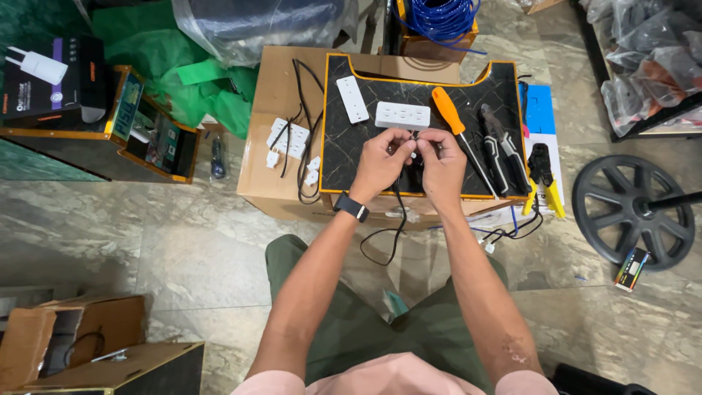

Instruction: The person uses a screwdriver to unscrew and open a white power strip on the workbench, removes its cover and internal parts, then handles a black cable and uses pliers to work on the wire before reattaching the power strip cover and driving screws back in.

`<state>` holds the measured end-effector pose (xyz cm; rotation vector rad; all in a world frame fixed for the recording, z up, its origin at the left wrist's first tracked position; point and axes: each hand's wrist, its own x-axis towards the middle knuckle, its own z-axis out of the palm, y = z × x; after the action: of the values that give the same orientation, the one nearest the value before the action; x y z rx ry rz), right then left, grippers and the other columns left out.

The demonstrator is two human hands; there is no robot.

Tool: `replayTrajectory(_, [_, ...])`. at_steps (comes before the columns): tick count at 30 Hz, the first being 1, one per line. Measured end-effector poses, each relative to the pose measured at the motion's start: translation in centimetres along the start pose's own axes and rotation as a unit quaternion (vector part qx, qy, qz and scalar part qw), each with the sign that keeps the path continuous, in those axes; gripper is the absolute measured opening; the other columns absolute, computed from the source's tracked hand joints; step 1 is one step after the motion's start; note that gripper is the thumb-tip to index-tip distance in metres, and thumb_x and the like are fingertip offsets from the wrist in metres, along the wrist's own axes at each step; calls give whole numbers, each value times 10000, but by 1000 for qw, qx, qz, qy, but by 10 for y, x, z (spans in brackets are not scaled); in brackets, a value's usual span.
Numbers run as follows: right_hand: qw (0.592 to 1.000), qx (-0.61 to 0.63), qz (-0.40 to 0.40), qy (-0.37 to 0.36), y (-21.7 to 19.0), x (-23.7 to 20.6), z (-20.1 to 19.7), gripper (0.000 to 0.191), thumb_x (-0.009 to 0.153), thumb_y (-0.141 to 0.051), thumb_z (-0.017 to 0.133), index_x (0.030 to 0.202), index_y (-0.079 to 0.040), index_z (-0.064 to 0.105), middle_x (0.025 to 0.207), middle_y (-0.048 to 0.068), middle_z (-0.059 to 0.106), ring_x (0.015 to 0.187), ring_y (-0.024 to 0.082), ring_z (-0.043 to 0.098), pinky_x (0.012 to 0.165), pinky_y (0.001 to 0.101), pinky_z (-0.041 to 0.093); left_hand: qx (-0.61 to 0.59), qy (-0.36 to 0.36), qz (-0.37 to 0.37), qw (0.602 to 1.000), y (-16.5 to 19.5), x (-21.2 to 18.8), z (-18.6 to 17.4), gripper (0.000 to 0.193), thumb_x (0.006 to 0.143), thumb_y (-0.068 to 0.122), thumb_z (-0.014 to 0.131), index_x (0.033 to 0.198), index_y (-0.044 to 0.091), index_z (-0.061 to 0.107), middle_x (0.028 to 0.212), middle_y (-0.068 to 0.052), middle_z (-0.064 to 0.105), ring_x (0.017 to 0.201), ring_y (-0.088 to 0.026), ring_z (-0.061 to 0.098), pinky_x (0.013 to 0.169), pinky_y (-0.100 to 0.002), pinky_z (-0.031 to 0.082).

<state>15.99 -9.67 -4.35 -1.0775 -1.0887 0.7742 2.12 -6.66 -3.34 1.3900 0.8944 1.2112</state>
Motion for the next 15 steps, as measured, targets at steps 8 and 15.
replayTrajectory(8, [999,35,11,-20,-8,4,-6,188,974,33,659,1147,-1,594,1031,39,676,952,97,649,866,239,549,-23,-23,8,999,-6,-1,-2,132,954,90,711,1050,0,708,829,-17,728,681,-58,645,611,-235,520])
replayTrajectory(15, [997,11,34,-62,-20,8,-12,144,981,50,668,1124,30,662,990,47,700,876,97,656,804,245,555,-49,-39,15,998,-5,-1,-3,143,940,73,725,1060,-3,718,852,-2,719,690,-53,633,615,-226,514])
